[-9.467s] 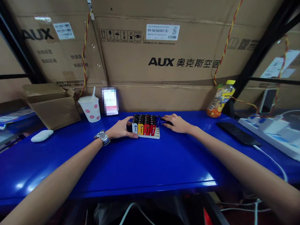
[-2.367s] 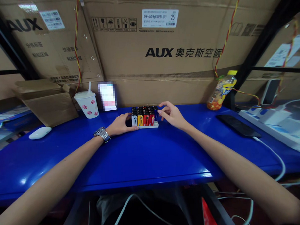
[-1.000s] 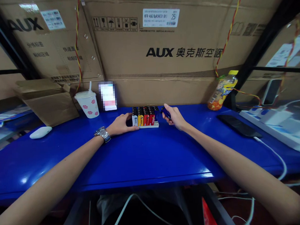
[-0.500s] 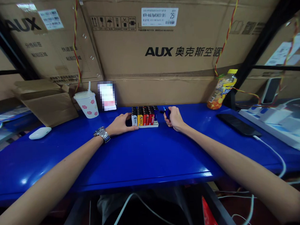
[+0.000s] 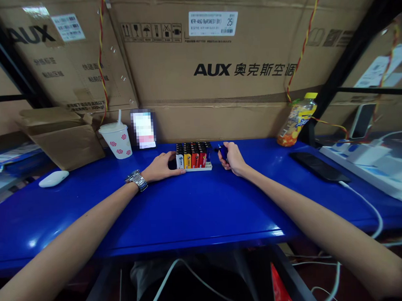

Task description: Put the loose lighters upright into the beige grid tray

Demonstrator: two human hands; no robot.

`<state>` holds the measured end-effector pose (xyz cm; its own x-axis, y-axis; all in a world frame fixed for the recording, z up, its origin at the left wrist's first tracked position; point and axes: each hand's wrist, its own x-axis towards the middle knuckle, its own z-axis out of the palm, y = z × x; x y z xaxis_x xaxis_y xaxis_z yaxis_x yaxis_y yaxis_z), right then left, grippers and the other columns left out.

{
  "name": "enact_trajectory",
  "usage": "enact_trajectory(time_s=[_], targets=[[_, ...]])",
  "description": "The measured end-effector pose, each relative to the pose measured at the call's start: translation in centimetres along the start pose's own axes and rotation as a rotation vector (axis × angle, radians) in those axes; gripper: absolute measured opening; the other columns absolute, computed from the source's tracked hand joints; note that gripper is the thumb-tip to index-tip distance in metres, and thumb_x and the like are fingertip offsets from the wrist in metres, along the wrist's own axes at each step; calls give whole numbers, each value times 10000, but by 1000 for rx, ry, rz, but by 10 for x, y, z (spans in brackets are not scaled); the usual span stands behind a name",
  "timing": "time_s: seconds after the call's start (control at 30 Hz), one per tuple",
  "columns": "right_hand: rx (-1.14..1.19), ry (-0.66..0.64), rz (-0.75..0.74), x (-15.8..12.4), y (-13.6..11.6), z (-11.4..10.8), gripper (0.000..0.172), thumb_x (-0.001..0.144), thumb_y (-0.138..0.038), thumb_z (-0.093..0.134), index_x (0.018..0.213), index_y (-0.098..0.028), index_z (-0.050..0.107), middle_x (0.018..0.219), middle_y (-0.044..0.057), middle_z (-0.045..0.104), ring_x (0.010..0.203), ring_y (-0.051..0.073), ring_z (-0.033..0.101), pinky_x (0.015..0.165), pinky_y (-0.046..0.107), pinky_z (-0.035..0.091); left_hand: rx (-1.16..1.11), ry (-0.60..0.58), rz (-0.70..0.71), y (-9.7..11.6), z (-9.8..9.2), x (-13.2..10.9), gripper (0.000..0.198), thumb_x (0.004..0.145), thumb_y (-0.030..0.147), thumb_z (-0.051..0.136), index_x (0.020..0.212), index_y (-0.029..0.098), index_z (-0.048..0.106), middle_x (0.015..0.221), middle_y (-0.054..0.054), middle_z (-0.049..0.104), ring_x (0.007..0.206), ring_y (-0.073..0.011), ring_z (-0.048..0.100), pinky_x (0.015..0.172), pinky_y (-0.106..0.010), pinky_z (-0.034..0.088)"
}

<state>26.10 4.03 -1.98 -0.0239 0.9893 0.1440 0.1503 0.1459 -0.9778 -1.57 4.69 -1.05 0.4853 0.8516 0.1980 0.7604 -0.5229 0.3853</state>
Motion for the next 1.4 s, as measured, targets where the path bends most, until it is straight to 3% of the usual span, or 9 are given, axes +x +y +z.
enact_trajectory(time_s=[0.13,0.23,0.33,0.47,0.6,0.9,1.13,1.4], targets=[[51,68,7,-4,-7,3,388,906,-539,351,710,-216,440,402,-45,410,309,87,344,303,202,240,-5,-3,-9,1,0,0,855,667,729,610,1282,143,510,1236,-167,625,1130,-335,571,906,-439,463],[2,42,-126,-4,-9,2,336,876,-564,463,842,-231,430,472,-53,505,351,106,438,342,211,336,19,6,-13,1,0,-1,862,668,741,598,1276,137,511,1215,-168,632,1102,-333,578,882,-437,468],[-121,64,-314,-1,-8,-2,348,864,-569,501,882,-223,474,613,-12,603,525,131,566,503,251,457,27,9,6,1,0,-1,834,676,743,587,1258,149,523,1198,-158,640,1093,-326,581,870,-428,470],[-298,166,-529,3,-8,-7,332,847,-514,552,781,-191,590,658,-6,554,620,123,506,603,264,422,32,8,4,1,0,0,838,675,744,583,1264,150,523,1209,-161,634,1095,-334,577,878,-443,463],[-220,151,-479,0,-10,-6,325,808,-503,587,775,-181,623,570,-33,481,524,109,426,533,265,367,25,6,9,0,0,0,834,678,741,583,1262,147,527,1208,-166,633,1098,-336,578,880,-441,463],[-86,-63,-384,-5,-11,-1,371,747,-487,662,928,-171,589,652,8,635,503,127,584,552,298,471,31,-2,12,0,1,1,843,686,743,579,1266,135,515,1225,-173,628,1111,-337,570,909,-440,445],[-79,-114,-395,-6,-13,-3,350,753,-462,659,925,-169,575,663,7,637,535,149,637,585,310,506,31,-5,8,0,1,0,853,689,740,574,1272,120,508,1235,-175,619,1128,-339,559,916,-440,438],[-117,-10,-419,1,-6,-9,330,818,-436,601,1021,-177,574,669,4,634,487,135,598,537,296,489,43,-1,19,-2,1,1,833,690,744,571,1260,138,522,1205,-176,631,1086,-336,576,894,-449,449]])
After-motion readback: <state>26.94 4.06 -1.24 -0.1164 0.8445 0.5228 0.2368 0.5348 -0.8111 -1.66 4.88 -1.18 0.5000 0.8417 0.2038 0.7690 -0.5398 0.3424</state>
